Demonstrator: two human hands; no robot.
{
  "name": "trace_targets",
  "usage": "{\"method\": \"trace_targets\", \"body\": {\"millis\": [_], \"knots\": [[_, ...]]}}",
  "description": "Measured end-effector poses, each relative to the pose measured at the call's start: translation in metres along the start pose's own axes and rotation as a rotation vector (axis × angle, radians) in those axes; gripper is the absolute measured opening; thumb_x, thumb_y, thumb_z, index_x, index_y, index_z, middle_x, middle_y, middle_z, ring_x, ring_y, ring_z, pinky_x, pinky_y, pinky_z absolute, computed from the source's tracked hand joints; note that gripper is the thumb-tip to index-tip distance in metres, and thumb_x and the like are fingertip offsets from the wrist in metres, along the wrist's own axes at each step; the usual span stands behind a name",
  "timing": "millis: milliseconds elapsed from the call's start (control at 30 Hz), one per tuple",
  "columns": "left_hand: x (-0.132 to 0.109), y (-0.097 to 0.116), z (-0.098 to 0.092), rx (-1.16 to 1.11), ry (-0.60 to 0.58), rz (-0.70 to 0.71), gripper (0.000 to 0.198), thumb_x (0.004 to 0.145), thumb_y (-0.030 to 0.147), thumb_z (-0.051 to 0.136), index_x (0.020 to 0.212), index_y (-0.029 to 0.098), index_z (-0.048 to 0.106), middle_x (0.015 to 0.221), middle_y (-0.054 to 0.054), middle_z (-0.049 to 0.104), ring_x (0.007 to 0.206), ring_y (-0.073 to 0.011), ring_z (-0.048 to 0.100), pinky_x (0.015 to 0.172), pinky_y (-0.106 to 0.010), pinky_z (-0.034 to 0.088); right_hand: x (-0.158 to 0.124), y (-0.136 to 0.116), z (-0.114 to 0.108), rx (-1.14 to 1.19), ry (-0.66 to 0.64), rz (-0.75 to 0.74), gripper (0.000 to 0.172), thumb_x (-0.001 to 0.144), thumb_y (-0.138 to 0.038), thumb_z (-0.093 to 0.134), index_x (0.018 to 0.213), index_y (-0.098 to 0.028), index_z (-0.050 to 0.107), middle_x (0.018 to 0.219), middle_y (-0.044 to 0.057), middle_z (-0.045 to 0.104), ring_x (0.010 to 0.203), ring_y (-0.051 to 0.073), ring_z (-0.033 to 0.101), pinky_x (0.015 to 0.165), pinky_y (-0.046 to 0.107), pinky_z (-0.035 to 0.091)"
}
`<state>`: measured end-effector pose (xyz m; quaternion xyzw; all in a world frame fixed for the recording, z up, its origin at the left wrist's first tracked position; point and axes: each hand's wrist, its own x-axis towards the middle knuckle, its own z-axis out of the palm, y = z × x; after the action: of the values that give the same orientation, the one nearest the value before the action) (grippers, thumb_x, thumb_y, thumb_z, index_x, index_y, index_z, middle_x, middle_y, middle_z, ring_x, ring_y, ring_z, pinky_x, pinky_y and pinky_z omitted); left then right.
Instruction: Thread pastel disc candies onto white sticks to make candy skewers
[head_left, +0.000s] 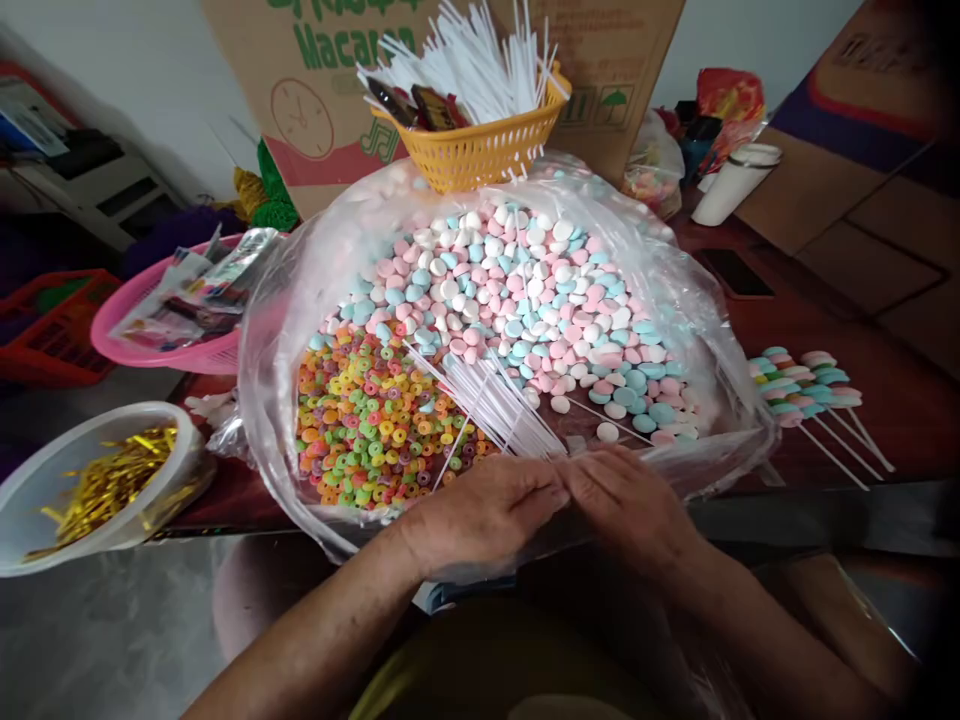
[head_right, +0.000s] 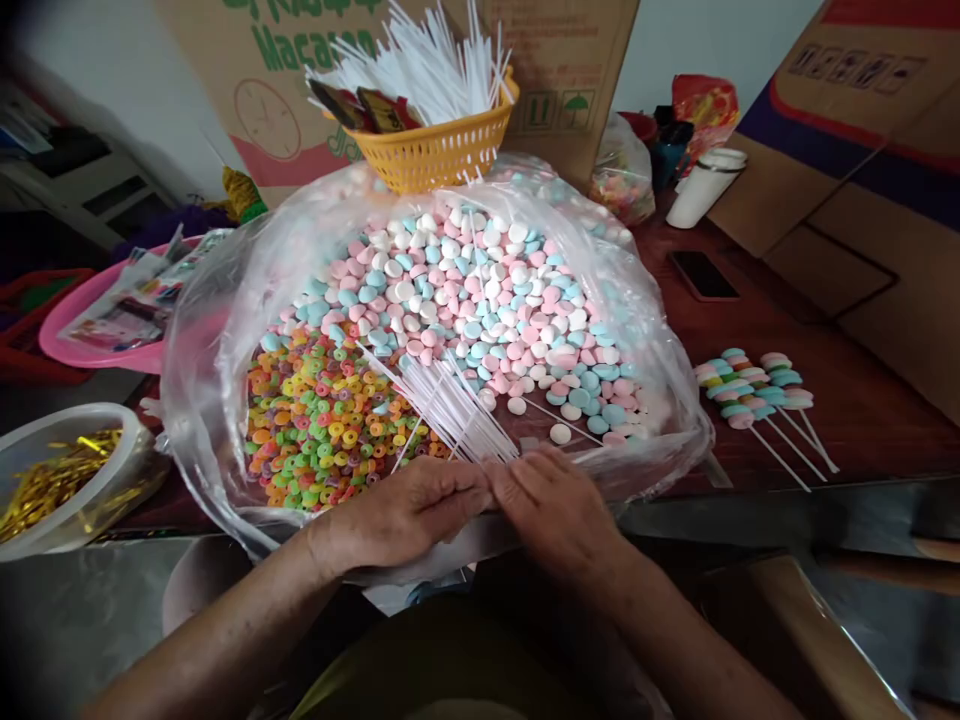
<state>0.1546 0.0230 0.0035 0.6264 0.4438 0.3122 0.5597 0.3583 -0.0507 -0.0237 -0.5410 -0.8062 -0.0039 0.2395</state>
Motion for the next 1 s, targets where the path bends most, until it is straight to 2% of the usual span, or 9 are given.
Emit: {"method": "trace_targets", "body": {"millis": [167, 267, 367, 500, 600, 667, 767, 900, 1000], "knots": [[0.074, 0.016, 0.038, 0.385, -0.057, 0.113, 0.017, 0.07, 0.031, 0.068, 0.081, 0.018, 0.065, 0.084, -0.01, 0.063, 0.092, -0.0252, 0.057, 0.077, -0.032, 0.043, 0.013, 0.035, -0.008, -0.111, 0.064, 0.458, 0.034, 0.086, -0.025, 0.035, 0.104, -0.016, 0.062, 0.093, 0.011, 0.068, 0.081, 0.024, 0.062, 0.07, 0.034, 0.047], [0.109, 0.023, 0.053, 0.563, -0.069, 0.176, 0.012, 0.062, 0.014, 0.072, 0.059, 0.016, 0.061, 0.082, -0.009, 0.063, 0.094, -0.0252, 0.056, 0.082, -0.032, 0.041, 0.037, 0.043, -0.007, -0.058, 0.02, 0.542, 0.027, 0.083, -0.026, 0.039, 0.088, -0.018, 0.064, 0.077, 0.006, 0.067, 0.072, 0.02, 0.06, 0.065, 0.029, 0.044], [0.118, 0.034, 0.044, 0.59, -0.044, 0.175, 0.016, 0.062, 0.011, 0.07, 0.052, 0.016, 0.058, 0.073, -0.006, 0.061, 0.082, -0.0216, 0.058, 0.075, -0.031, 0.042, 0.058, 0.042, 0.008, -0.023, -0.038, 0.579, 0.022, 0.08, -0.025, 0.044, 0.081, -0.018, 0.064, 0.071, 0.005, 0.064, 0.071, 0.019, 0.057, 0.064, 0.027, 0.041], [0.084, 0.046, 0.004, 0.535, 0.027, 0.153, 0.018, 0.077, 0.032, 0.06, 0.074, 0.015, 0.066, 0.068, -0.004, 0.061, 0.066, -0.0156, 0.056, 0.065, -0.029, 0.044, 0.073, 0.042, 0.027, 0.051, -0.119, 0.533, 0.021, 0.079, -0.023, 0.047, 0.089, -0.017, 0.065, 0.088, 0.009, 0.064, 0.076, 0.018, 0.056, 0.064, 0.026, 0.039], [0.043, 0.038, -0.014, 0.054, 0.007, -0.069, 0.031, 0.074, 0.037, 0.064, 0.094, 0.014, 0.062, 0.07, -0.002, 0.063, 0.063, -0.0141, 0.06, 0.063, -0.029, 0.049, 0.072, 0.038, 0.017, 0.083, -0.121, 0.568, 0.019, 0.081, -0.024, 0.046, 0.076, -0.015, 0.062, 0.072, 0.006, 0.06, 0.062, 0.016, 0.051, 0.054, 0.025, 0.036], [0.021, 0.024, -0.011, -0.204, 0.118, -0.155, 0.03, 0.068, 0.035, 0.07, 0.087, 0.013, 0.062, 0.068, -0.001, 0.062, 0.06, -0.0126, 0.061, 0.061, -0.027, 0.05, 0.069, 0.025, 0.001, 0.208, -0.096, 0.568, 0.025, 0.086, -0.031, 0.042, 0.073, -0.017, 0.058, 0.057, 0.0, 0.052, 0.052, 0.013, 0.046, 0.048, 0.023, 0.034], [0.005, 0.008, 0.005, -0.477, 0.251, -0.166, 0.026, 0.065, 0.031, 0.073, 0.081, 0.013, 0.062, 0.066, 0.0, 0.062, 0.058, -0.0107, 0.06, 0.06, -0.024, 0.048, 0.066, -0.014, -0.014, 0.626, -0.02, 0.442, 0.023, 0.088, -0.035, 0.04, 0.083, -0.019, 0.056, 0.061, -0.002, 0.053, 0.055, 0.012, 0.048, 0.05, 0.022, 0.039], [-0.006, 0.006, 0.013, -0.588, 0.205, -0.087, 0.018, 0.07, 0.026, 0.068, 0.082, 0.014, 0.066, 0.066, 0.001, 0.063, 0.059, -0.008, 0.056, 0.062, -0.021, 0.046, 0.066, -0.062, 0.0, 0.718, 0.155, 0.344, 0.014, 0.088, -0.027, 0.042, 0.088, -0.019, 0.053, 0.08, 0.003, 0.061, 0.074, 0.014, 0.056, 0.069, 0.025, 0.046], [-0.019, 0.008, 0.005, -0.517, 0.188, -0.02, 0.015, 0.075, 0.026, 0.064, 0.085, 0.015, 0.068, 0.072, 0.0, 0.065, 0.068, -0.0091, 0.058, 0.068, -0.02, 0.046, 0.066, -0.074, 0.013, 0.665, 0.209, 0.376, 0.013, 0.088, -0.029, 0.041, 0.084, -0.02, 0.05, 0.08, 0.003, 0.058, 0.076, 0.015, 0.055, 0.072, 0.027, 0.045]]}}
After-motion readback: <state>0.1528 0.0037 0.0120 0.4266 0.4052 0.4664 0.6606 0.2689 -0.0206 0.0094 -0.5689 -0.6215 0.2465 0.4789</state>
